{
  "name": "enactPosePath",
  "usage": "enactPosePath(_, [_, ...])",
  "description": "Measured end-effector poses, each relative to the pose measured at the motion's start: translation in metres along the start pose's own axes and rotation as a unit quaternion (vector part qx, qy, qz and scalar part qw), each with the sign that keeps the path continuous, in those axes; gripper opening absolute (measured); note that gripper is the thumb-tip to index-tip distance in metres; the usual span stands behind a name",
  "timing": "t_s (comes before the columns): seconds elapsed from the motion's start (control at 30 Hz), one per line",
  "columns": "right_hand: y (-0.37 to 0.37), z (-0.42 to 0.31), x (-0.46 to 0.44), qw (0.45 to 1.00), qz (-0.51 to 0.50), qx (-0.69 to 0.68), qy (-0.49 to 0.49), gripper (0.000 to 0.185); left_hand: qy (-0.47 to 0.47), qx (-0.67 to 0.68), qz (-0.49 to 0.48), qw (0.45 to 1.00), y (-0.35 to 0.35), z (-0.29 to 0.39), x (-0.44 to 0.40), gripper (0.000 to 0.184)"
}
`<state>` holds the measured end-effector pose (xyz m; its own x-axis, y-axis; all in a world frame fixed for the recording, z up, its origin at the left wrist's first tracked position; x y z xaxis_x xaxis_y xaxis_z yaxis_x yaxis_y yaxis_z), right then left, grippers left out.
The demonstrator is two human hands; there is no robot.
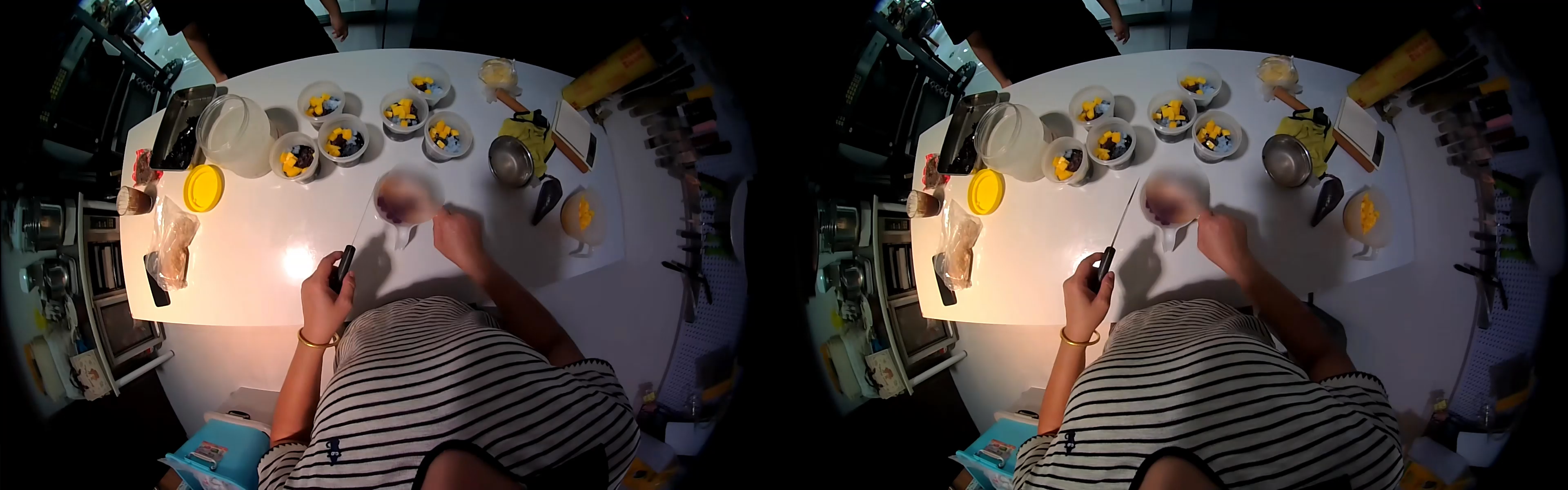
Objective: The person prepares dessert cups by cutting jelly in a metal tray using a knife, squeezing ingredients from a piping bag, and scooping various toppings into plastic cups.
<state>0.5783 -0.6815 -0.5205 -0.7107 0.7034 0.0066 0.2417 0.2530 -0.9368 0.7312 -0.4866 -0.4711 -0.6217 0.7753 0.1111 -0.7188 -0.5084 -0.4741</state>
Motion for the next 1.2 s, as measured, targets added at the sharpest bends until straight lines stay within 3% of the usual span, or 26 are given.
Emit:
enactPosePath(0.07, [0.002,-0.009,-0.005,0.992,0.018,0.101,-0.078,0.009,0.005,-0.042,-0.009,0.999,-0.003,0.0,-0.003,0.028])
enactPosePath(0.1, [0.002,-0.008,-0.009,0.992,0.017,0.102,-0.079,0.009,0.004,-0.041,-0.009,0.999,-0.006,0.0,-0.006,0.028])
enactPosePath(0.17, [-0.002,-0.017,-0.01,0.986,0.026,0.099,-0.129,0.009,0.077,-0.179,-0.035,0.98,-0.004,0.022,-0.012,0.027])
enactPosePath(0.23, [-0.001,-0.02,-0.012,0.988,-0.01,0.088,-0.128,0.01,0.101,-0.242,-0.089,0.961,0.004,0.043,-0.025,0.016])
enactPosePath(0.33, [0.005,-0.028,-0.012,0.988,-0.036,0.072,-0.135,0.01,0.156,-0.395,-0.143,0.894,0.027,0.065,-0.048,0.01])
enactPosePath(0.4, [0.003,-0.03,-0.016,0.988,-0.027,0.066,-0.14,0.01,0.239,-0.454,-0.162,0.843,0.043,0.095,-0.063,0.005])
enactPosePath(0.43, [0.004,-0.024,-0.023,0.991,-0.035,0.06,-0.113,0.009,0.303,-0.471,-0.126,0.819,0.048,0.114,-0.07,0.004])
enactPosePath(0.5, [0.0,-0.016,-0.031,0.994,-0.044,0.052,-0.085,0.008,0.298,-0.513,-0.175,0.786,0.069,0.124,-0.091,0.008])
enactPosePath(0.53, [-0.002,-0.011,-0.034,0.996,-0.061,0.004,-0.068,0.009,0.209,-0.597,-0.271,0.726,0.081,0.119,-0.102,0.015])
enactPosePath(0.63, [0.016,0.01,-0.041,0.989,-0.117,-0.09,-0.024,0.011,0.17,-0.598,-0.325,0.713,0.112,0.103,-0.132,0.019])
enactPosePath(0.73, [0.038,0.025,-0.041,0.976,-0.155,-0.152,0.008,0.012,0.214,-0.618,-0.306,0.692,0.119,0.112,-0.139,0.023])
enactPosePath(0.77, [0.04,0.027,-0.039,0.973,-0.157,-0.17,0.016,0.013,0.216,-0.619,-0.31,0.688,0.118,0.109,-0.141,0.023])
enactPosePath(0.83, [0.043,0.032,-0.039,0.968,-0.164,-0.189,0.022,0.014,0.272,-0.548,-0.265,0.745,0.111,0.121,-0.146,0.011])
enactPosePath(0.9, [0.046,0.033,-0.041,0.963,-0.171,-0.206,0.021,0.015,0.286,-0.551,-0.239,0.747,0.098,0.134,-0.144,0.01])
enactPosePath(0.97, [0.076,0.052,-0.027,0.878,-0.27,-0.354,0.176,0.018,0.308,-0.548,-0.228,0.744,0.083,0.144,-0.14,0.011])
enactPosePath(1.03, [0.069,0.049,-0.024,0.862,-0.268,-0.393,0.175,0.019,0.279,-0.562,-0.23,0.744,0.065,0.142,-0.133,0.014])
enactPosePath(1.17, [0.063,0.048,-0.009,0.8,-0.264,-0.502,0.194,0.019,0.21,-0.47,-0.192,0.836,0.015,0.121,-0.118,0.018])
enactPosePath(1.2, [0.064,0.05,-0.005,0.8,-0.262,-0.503,0.196,0.019,0.212,-0.47,-0.195,0.834,0.01,0.114,-0.108,0.018])
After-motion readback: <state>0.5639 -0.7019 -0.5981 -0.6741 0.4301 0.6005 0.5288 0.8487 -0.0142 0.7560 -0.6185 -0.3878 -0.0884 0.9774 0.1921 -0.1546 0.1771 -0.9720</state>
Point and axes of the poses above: each hand's wrist, its own x-axis away from the middle knuckle, its own y-axis out of the palm, z = x × y, the point moved 10 cm from there along -x, towards the middle knuckle
